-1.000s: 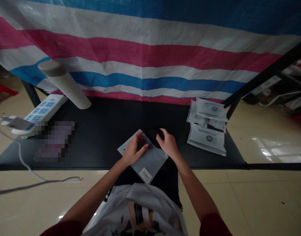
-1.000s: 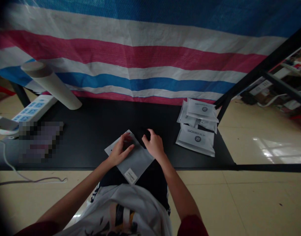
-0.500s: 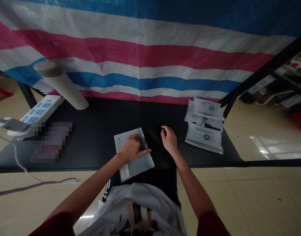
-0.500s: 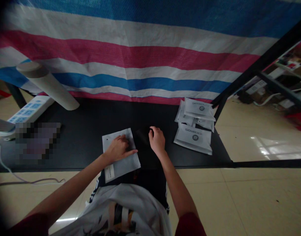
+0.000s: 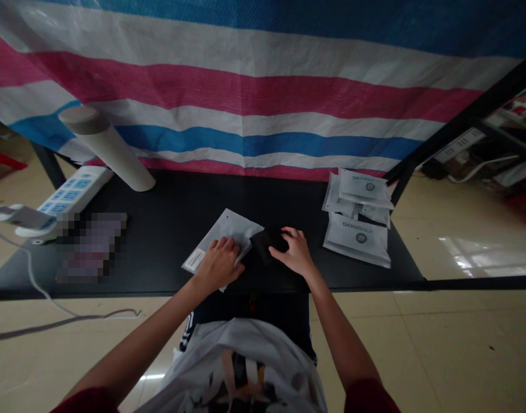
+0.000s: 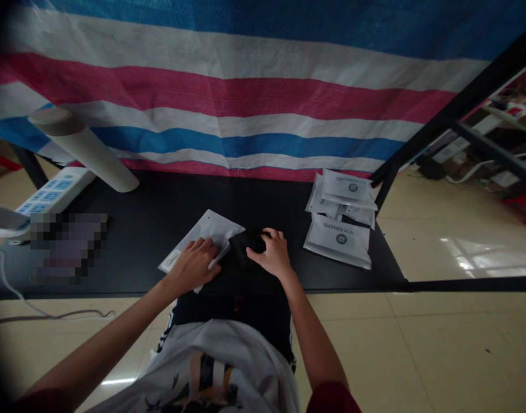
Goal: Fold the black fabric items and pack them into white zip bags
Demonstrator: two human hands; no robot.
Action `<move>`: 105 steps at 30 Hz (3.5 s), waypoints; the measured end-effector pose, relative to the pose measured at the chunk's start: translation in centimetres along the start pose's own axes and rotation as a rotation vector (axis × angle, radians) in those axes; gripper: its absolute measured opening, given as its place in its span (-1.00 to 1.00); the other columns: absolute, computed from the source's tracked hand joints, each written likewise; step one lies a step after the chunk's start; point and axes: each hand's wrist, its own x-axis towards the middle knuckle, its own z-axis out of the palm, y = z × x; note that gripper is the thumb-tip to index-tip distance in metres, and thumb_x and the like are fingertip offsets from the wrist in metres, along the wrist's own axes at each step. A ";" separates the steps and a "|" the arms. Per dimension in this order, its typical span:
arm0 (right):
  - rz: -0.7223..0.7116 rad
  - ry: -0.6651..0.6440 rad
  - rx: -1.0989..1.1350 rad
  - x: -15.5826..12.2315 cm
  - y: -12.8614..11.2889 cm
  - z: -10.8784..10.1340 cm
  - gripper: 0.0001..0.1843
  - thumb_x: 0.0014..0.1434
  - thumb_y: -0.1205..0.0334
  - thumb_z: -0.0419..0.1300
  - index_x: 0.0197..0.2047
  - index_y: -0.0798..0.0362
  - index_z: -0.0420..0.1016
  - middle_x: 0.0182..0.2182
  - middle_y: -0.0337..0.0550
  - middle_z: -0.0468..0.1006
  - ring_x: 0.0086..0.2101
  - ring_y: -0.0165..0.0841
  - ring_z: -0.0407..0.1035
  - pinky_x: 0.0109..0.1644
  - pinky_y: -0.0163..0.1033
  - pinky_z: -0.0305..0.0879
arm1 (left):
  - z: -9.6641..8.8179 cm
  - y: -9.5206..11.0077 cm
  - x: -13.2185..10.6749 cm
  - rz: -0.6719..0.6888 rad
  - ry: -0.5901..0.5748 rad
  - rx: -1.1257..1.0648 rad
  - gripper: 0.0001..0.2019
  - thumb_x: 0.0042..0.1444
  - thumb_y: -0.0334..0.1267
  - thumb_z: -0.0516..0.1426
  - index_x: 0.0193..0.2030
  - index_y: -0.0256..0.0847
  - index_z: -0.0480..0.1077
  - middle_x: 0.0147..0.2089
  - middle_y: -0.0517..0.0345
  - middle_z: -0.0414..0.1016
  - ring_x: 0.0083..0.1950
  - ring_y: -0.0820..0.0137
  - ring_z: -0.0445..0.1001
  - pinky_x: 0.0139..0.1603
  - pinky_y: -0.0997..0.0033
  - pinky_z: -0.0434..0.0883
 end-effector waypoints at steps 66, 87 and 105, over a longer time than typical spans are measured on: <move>0.339 0.040 1.201 -0.7 -6.7 7.5 -0.21 0.19 -0.18 0.14 0.41 -0.15 0.05 0.38 -0.15 0.09 0.32 -0.17 0.05 0.29 0.02 0.15 | -0.2 2.4 -0.7 -0.018 0.389 -0.479 -0.74 0.28 -0.39 0.07 0.04 -0.20 0.48 -0.13 0.10 0.55 -0.28 0.40 0.55 -0.31 0.45 0.47; 0.249 -0.350 0.907 -4.0 -5.7 2.6 -0.58 0.23 -0.12 0.13 -0.41 0.08 0.47 -0.50 -0.19 0.51 -0.45 -0.40 0.39 -0.35 -0.31 0.26 | 2.3 0.4 -4.1 0.242 0.484 -0.353 -0.87 0.24 -0.42 0.12 -0.11 -0.27 0.46 -0.14 0.02 0.53 -0.08 0.30 0.47 -0.05 0.27 0.49; 0.420 -0.214 0.970 -4.5 -6.5 4.7 -0.63 0.12 -0.02 0.13 -0.57 0.02 0.25 -0.61 -0.32 0.20 -0.51 -0.43 0.11 -0.44 -0.34 0.05 | 2.9 2.1 -2.8 0.401 0.527 -0.218 -0.83 0.31 -0.40 0.04 -0.17 -0.32 0.47 -0.28 0.07 0.53 -0.27 0.35 0.46 -0.25 0.35 0.48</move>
